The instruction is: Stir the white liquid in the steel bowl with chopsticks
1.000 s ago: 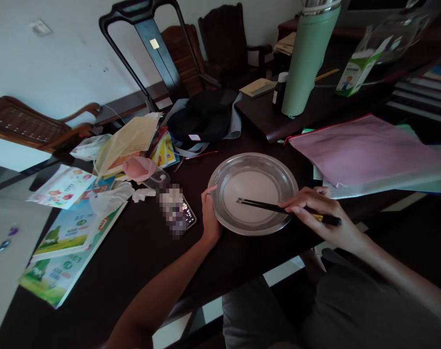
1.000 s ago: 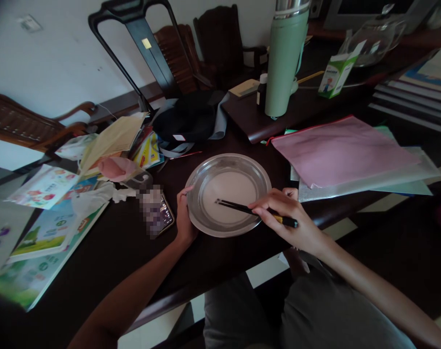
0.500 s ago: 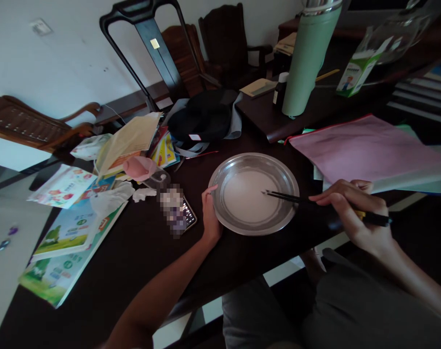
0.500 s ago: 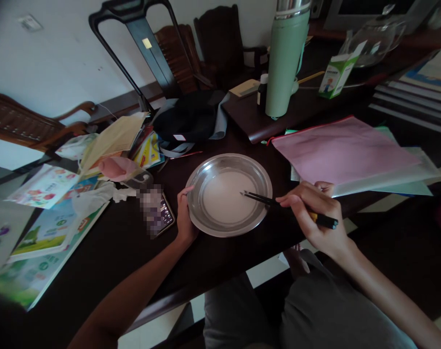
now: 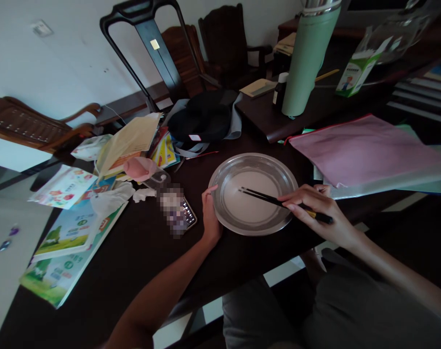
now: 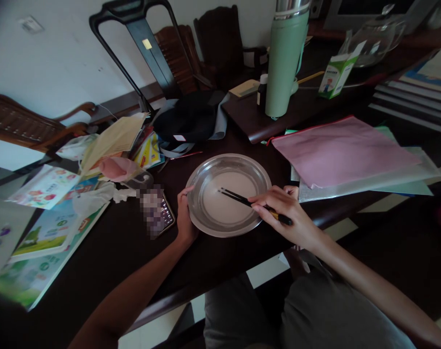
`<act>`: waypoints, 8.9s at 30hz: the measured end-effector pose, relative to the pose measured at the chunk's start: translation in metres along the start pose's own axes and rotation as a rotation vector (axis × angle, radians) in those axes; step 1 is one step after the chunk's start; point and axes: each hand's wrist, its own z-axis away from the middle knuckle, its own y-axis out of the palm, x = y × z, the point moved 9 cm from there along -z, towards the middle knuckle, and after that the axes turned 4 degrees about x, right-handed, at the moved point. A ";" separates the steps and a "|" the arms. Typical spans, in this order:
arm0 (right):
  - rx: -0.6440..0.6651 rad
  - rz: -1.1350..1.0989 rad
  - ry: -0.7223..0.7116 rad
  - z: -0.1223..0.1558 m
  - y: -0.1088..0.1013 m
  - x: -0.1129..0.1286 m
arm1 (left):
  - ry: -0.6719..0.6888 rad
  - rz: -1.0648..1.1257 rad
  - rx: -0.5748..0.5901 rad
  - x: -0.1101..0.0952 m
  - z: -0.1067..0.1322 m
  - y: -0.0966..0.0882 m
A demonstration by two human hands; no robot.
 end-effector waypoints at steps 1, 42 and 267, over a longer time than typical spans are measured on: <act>-0.010 0.020 0.006 0.000 0.000 -0.002 | -0.001 -0.003 0.002 0.000 0.000 0.000; -0.155 -0.140 0.060 0.022 -0.039 -0.001 | 0.006 -0.026 0.009 0.004 -0.002 0.000; -0.261 -0.064 0.140 0.026 -0.051 -0.015 | 0.011 0.014 0.011 0.002 -0.001 0.000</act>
